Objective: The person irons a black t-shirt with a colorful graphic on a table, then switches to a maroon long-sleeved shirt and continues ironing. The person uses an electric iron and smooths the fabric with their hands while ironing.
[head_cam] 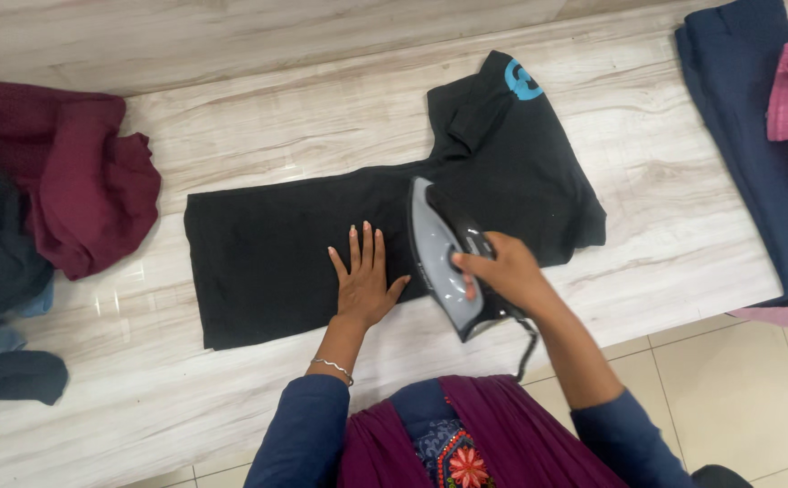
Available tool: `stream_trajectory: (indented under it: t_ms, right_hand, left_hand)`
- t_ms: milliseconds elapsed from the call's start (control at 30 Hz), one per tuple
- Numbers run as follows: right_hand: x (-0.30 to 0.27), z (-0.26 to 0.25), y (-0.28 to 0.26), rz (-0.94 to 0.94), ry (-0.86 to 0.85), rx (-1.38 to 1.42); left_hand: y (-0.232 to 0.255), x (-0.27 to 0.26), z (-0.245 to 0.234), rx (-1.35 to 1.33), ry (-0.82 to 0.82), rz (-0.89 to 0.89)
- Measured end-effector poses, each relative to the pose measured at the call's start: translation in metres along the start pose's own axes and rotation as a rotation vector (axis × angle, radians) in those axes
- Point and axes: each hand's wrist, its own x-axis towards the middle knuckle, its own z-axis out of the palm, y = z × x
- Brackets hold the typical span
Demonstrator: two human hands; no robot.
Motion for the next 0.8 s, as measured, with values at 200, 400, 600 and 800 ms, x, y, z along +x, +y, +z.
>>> stream_trajectory:
  t_ms: [200,400,600,800]
  right_hand:
    - [0.040,0.057,0.012,0.103,0.029,-0.171]
    - [0.040,0.058,0.016,0.083,0.099,-0.180]
    - [0.061,0.049,0.046,0.113,0.105,-0.212]
    - [0.084,-0.060,0.141,-0.165,0.443,0.421]
  left_hand:
    - [-0.016,-0.008,-0.015,-0.003,-0.134,0.061]
    - [-0.007,-0.004,-0.015,0.011,-0.170,0.026]
    - [-0.006,-0.004,-0.020,0.033,-0.192,0.017]
    - [-0.008,-0.003,-0.018,0.044,-0.173,0.035]
